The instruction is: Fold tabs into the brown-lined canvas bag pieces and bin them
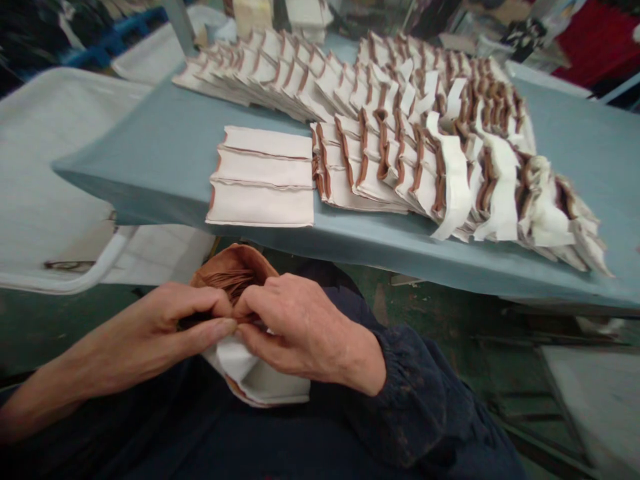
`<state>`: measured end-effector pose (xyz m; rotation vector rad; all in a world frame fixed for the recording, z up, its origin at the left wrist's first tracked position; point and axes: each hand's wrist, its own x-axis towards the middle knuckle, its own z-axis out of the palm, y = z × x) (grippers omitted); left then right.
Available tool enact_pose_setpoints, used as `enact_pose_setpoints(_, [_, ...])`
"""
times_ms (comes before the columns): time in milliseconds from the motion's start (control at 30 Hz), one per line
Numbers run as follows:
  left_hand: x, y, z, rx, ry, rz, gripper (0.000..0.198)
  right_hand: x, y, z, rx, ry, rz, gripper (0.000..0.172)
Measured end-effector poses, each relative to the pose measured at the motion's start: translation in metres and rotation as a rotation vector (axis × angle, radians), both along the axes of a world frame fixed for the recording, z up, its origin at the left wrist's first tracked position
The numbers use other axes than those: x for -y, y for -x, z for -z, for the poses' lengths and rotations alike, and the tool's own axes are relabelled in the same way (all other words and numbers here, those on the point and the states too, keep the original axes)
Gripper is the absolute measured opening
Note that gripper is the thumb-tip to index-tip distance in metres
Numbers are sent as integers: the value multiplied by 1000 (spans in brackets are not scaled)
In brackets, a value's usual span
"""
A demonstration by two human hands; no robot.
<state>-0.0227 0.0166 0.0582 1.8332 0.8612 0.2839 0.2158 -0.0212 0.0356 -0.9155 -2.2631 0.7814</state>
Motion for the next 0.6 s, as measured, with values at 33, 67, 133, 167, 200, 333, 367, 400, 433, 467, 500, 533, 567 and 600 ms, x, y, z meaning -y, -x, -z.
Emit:
enact_pose_setpoints(33, [0,0,-1,8,5,-7,36,0,0,-1,16,-30,9,14])
enact_pose_setpoints(67, [0,-1,-2,11,14,-19,36,1,1,-2,28,-71,27,16])
enact_pose_setpoints(133, [1,-2,-3,17,40,-53,36,2,4,-3,41,-154,84,20])
enact_pose_setpoints(167, [2,-3,-3,18,55,-68,35,2,5,-2,42,-182,109,22])
enact_pose_setpoints(200, [3,-3,-2,22,71,-81,34,3,7,-1,41,-196,128,24])
enact_pose_setpoints(333, [6,-2,10,72,153,-110,32,4,9,4,14,-190,123,27])
enact_pose_setpoints(367, [6,0,14,89,197,-105,36,3,8,6,4,-167,109,26])
enact_pose_setpoints(400, [6,2,19,117,253,-81,40,3,7,6,-16,-143,80,25])
enact_pose_setpoints(433, [6,4,22,137,288,-56,43,2,5,7,-34,-111,42,24])
enact_pose_setpoints(467, [8,5,25,144,304,-50,45,2,3,8,-44,-77,-4,23])
enact_pose_setpoints(500, [11,6,27,148,298,-62,45,2,1,9,-59,-50,-41,23])
enact_pose_setpoints(533, [14,7,29,144,274,-75,43,2,-1,11,-74,-28,-72,22])
enact_pose_setpoints(567, [18,7,31,136,235,-87,41,2,-2,14,-82,-9,-89,18])
enact_pose_setpoints(600, [23,6,33,119,185,-95,38,2,-2,17,-110,-5,-97,15])
